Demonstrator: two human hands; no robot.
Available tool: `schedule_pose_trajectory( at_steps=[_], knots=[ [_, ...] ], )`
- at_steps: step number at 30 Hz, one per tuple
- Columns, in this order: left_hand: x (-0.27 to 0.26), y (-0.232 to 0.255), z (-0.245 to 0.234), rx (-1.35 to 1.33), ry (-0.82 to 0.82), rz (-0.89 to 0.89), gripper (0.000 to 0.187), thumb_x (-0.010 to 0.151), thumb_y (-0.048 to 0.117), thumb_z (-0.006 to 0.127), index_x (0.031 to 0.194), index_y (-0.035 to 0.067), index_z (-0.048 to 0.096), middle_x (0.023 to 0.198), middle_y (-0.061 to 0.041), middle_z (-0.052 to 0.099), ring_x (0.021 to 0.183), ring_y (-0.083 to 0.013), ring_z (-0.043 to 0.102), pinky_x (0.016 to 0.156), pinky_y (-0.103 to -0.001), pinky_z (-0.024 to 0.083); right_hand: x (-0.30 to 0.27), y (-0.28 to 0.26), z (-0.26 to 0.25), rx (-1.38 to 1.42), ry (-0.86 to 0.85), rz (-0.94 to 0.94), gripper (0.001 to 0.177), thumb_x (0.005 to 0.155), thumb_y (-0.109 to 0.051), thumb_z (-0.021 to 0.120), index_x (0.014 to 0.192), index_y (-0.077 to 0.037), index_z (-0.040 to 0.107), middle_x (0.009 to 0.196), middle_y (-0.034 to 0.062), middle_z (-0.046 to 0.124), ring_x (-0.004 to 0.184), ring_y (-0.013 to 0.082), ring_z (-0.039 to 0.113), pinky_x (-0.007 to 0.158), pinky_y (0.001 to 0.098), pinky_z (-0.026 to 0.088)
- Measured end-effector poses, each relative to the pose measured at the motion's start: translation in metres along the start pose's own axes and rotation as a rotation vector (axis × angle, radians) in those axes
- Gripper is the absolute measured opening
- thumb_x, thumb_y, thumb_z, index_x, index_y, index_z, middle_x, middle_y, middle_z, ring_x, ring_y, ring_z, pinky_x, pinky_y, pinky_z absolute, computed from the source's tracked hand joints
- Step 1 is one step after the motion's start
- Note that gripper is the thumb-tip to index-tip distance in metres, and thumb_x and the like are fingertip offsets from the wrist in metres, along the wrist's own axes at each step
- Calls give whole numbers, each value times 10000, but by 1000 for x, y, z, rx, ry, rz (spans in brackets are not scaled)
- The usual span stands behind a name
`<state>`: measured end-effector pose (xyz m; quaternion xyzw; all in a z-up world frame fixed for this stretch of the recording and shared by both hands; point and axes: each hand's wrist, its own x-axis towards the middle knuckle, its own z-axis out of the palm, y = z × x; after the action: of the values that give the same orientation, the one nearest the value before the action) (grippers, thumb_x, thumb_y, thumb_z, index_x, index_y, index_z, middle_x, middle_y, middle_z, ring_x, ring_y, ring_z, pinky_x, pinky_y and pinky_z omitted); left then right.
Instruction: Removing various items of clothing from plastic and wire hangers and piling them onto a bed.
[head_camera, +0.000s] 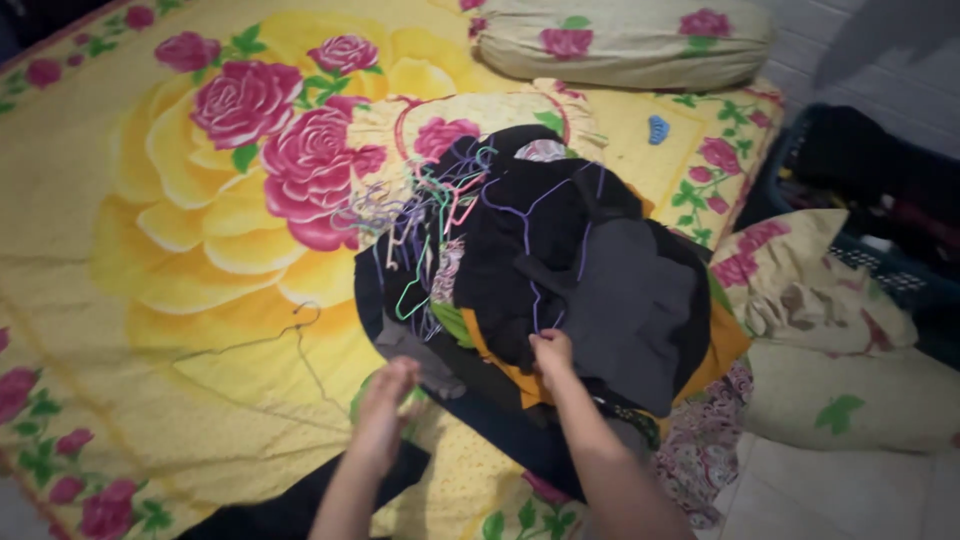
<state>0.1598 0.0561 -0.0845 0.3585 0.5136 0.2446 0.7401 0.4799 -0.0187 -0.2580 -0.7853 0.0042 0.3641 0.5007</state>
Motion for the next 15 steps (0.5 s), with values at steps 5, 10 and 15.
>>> schedule_pose_trajectory(
  at_steps=[5, 10, 15],
  knots=[
    [6, -23, 54, 168, -99, -156, 365, 960, 387, 593, 1262, 196, 668, 1214, 21, 710, 1119, -119, 638, 894, -355, 504, -1, -1, -16, -639, 276, -960, 816, 684, -281, 891, 1308, 46, 478, 1104, 265, 681, 966, 430, 664, 823, 495, 524],
    [13, -67, 72, 140, -183, -201, 387, 942, 383, 607, 1287, 215, 655, 1213, 78, 708, 1137, -102, 621, 909, -327, 498, -31, -2, -24, -606, -238, -382, 420, 918, -396, 724, 1182, -78, 646, 939, 187, 729, 857, 340, 698, 749, 435, 540],
    [1, -53, 97, 23, -165, -199, 461, 957, 462, 607, 1332, 192, 612, 1213, 83, 668, 1172, -104, 605, 931, -331, 493, -110, 10, -15, -410, -28, -679, 297, 1088, -285, 592, 994, -17, 676, 875, 177, 673, 749, 276, 645, 696, 367, 508]
  ],
)
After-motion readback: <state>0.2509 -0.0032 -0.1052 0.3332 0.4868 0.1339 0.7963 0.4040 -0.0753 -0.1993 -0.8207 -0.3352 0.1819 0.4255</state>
